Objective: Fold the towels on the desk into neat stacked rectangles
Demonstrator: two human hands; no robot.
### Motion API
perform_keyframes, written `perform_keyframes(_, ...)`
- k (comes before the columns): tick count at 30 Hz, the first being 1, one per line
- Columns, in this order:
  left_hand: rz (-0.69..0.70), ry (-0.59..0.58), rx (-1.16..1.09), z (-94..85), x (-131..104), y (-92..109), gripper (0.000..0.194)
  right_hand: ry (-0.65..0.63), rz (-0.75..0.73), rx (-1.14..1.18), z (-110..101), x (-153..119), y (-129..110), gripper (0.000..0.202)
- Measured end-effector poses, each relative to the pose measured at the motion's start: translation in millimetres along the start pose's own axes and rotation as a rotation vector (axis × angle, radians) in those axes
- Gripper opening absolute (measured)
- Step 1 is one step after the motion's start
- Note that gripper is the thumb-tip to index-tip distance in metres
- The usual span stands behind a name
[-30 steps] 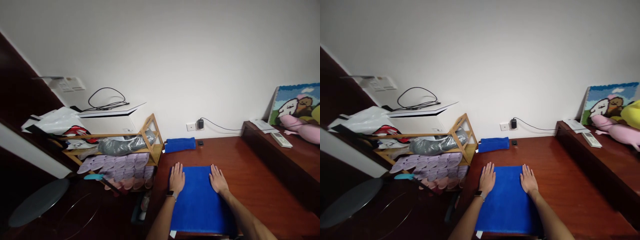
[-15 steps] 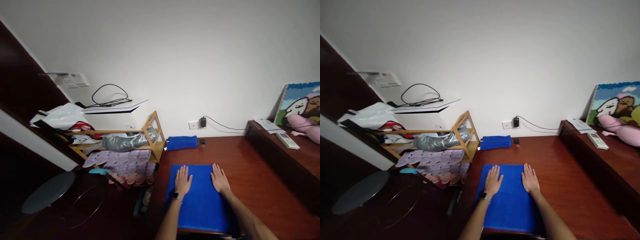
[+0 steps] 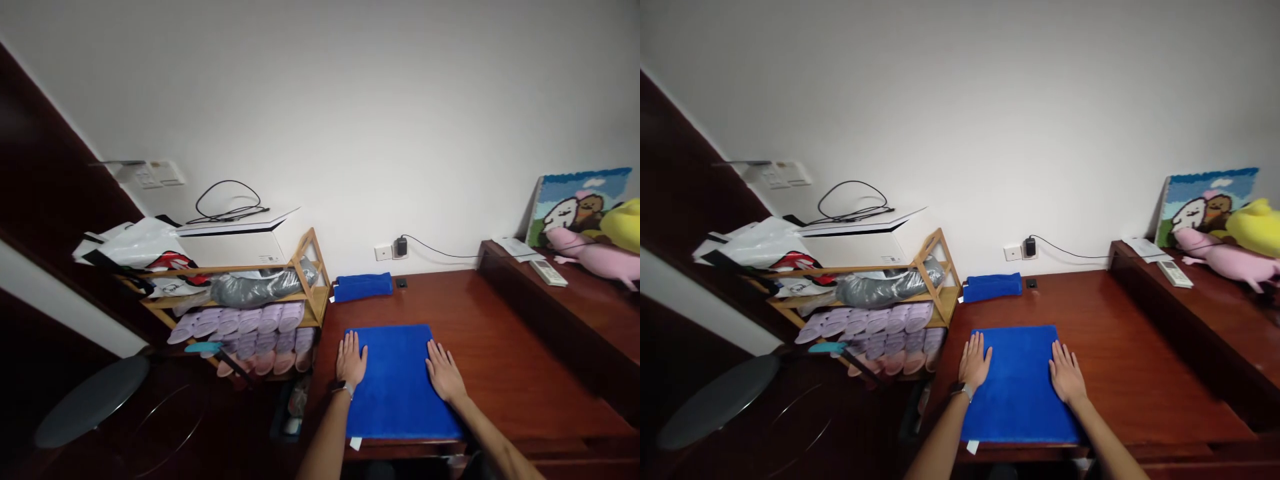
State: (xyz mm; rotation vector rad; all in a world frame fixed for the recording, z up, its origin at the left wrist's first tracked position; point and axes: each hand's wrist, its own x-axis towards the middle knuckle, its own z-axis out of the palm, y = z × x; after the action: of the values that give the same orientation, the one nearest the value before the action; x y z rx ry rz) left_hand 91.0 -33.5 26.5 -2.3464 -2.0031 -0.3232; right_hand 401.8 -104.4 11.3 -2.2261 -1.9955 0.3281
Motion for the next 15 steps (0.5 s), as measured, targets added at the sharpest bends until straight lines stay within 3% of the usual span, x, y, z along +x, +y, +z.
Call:
perform_keyframes(3,0.017,0.036,-0.002,-9.6,-3.8,6.0,0.062,0.001,-0.016,-0.010,-2.0,-12.6,-2.3,0.071)
perform_keyframes(5,0.078,0.079,-0.038,-11.5,-11.1,25.7,0.060,0.009,-0.026,0.001,-3.0,-13.2,-3.1,0.071)
perform_keyframes(9,0.349,0.019,-0.180,-1.2,-30.8,107.7,0.061,0.028,-0.043,0.022,-0.2,-8.9,0.5,0.069)
perform_keyframes(12,0.401,-0.085,-0.243,11.0,-41.4,163.8,0.064,0.029,-0.089,0.006,1.9,-8.5,4.0,0.067)
perform_keyframes(14,0.385,-0.116,-0.244,15.3,-46.3,170.3,0.065,0.016,-0.089,-0.012,1.8,-9.8,4.2,0.068)
perform_keyframes(15,0.363,-0.115,-0.231,15.5,-48.9,161.6,0.065,0.008,-0.074,-0.019,1.4,-10.6,3.6,0.068)
